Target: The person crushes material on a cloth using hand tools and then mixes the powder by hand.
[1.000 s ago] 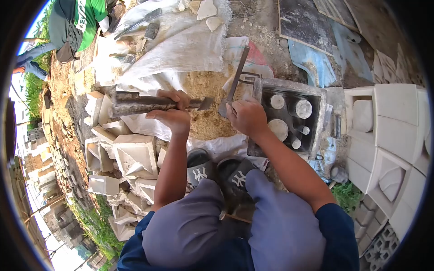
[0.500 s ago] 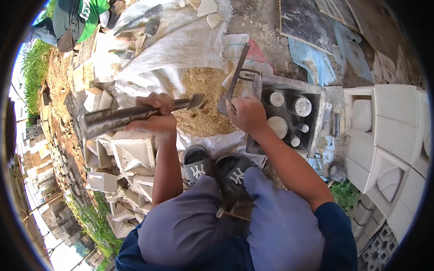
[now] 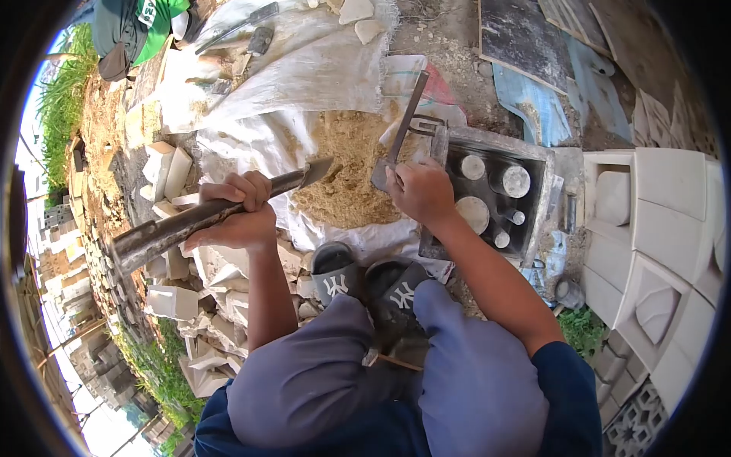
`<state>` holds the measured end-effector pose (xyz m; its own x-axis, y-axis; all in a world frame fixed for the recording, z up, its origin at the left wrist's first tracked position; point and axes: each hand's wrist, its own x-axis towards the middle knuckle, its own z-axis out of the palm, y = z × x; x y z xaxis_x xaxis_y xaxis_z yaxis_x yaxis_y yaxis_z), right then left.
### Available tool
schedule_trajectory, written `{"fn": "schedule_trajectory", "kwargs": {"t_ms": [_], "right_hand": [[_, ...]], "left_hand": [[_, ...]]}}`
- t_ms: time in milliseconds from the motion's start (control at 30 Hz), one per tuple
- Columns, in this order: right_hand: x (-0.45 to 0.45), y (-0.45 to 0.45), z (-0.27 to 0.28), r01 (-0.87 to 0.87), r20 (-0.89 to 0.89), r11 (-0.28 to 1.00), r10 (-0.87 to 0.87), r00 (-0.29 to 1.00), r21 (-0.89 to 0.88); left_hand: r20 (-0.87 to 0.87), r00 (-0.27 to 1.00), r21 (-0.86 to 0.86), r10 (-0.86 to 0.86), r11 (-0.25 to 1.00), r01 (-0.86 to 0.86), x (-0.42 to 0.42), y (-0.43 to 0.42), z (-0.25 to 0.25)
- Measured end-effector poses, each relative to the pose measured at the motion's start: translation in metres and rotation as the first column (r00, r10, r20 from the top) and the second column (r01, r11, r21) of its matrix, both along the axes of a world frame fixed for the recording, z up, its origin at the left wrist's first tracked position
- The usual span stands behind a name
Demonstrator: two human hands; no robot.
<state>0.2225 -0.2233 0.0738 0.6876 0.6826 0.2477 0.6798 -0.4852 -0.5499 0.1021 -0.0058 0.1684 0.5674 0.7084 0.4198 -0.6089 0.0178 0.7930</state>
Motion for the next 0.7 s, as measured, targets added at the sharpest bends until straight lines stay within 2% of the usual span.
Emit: {"fn": "schedule_trajectory", "kwargs": {"t_ms": [33, 67, 133, 200, 300, 333, 400, 433, 467, 533, 567, 633, 667, 700], "right_hand": [[0.0, 0.0, 0.002, -0.002, 0.0, 1.0, 0.002, 1.0, -0.004], [0.002, 0.0, 0.003, -0.002, 0.003, 1.0, 0.002, 1.0, -0.007], [0.001, 0.0, 0.003, -0.003, 0.011, 1.0, 0.003, 1.0, 0.003], [-0.001, 0.0, 0.0, -0.004, 0.013, 1.0, 0.004, 1.0, -0.002], [0.001, -0.002, 0.0, -0.003, 0.012, 1.0, 0.003, 1.0, -0.012], [0.002, -0.001, 0.002, 0.002, 0.006, 1.0, -0.001, 1.0, -0.02], [0.0, 0.002, 0.003, 0.0, -0.004, 1.0, 0.0, 1.0, -0.022], [0.0, 0.002, 0.001, 0.006, 0.003, 0.999, -0.006, 1.0, -0.032], [0.001, 0.001, 0.0, 0.013, 0.013, 0.999, -0.013, 1.0, -0.042], [0.003, 0.001, -0.001, 0.014, 0.03, 1.0, -0.013, 0.999, -0.027], [0.001, 0.001, -0.003, 0.019, 0.04, 1.0, -0.018, 0.999, -0.018], [-0.001, 0.002, 0.003, 0.001, 0.002, 1.0, -0.001, 1.0, -0.023], [0.001, 0.001, 0.005, -0.001, -0.03, 1.0, 0.0, 1.0, -0.02], [0.0, -0.002, 0.004, 0.005, -0.037, 1.0, -0.006, 0.999, -0.031]], "left_hand": [[-0.035, 0.999, -0.016, -0.011, 1.0, 0.011, -0.004, -0.001, -0.01], [-0.181, 0.983, 0.009, -0.04, 0.999, 0.042, -0.011, 0.004, -0.043], [-0.366, 0.929, -0.001, 0.051, 0.998, -0.055, 0.004, -0.001, -0.047], [-0.389, 0.918, -0.063, 0.08, 0.992, -0.113, 0.002, 0.003, -0.038], [0.059, 0.998, 0.018, -0.013, 1.0, 0.012, -0.01, 0.006, -0.004], [0.128, 0.991, 0.043, -0.026, 0.999, 0.021, -0.011, -0.001, 0.012], [0.147, 0.988, 0.022, -0.041, 0.999, 0.038, -0.018, -0.008, 0.012], [0.137, 0.986, 0.059, -0.097, 0.994, 0.09, -0.018, -0.005, -0.009], [0.001, 0.999, 0.023, -0.036, 0.999, 0.036, -0.019, -0.008, -0.037], [-0.338, 0.94, 0.023, 0.054, 0.999, -0.049, -0.004, -0.012, -0.049], [-0.336, 0.941, 0.028, 0.044, 0.999, -0.037, -0.005, -0.006, -0.052], [-0.315, 0.948, -0.074, 0.046, 0.995, -0.073, -0.003, -0.008, -0.019], [-0.128, 0.992, -0.041, -0.003, 0.999, -0.003, -0.015, 0.0, -0.016], [-0.006, 0.999, -0.003, 0.049, 0.999, -0.049, -0.019, -0.006, 0.008]]}}
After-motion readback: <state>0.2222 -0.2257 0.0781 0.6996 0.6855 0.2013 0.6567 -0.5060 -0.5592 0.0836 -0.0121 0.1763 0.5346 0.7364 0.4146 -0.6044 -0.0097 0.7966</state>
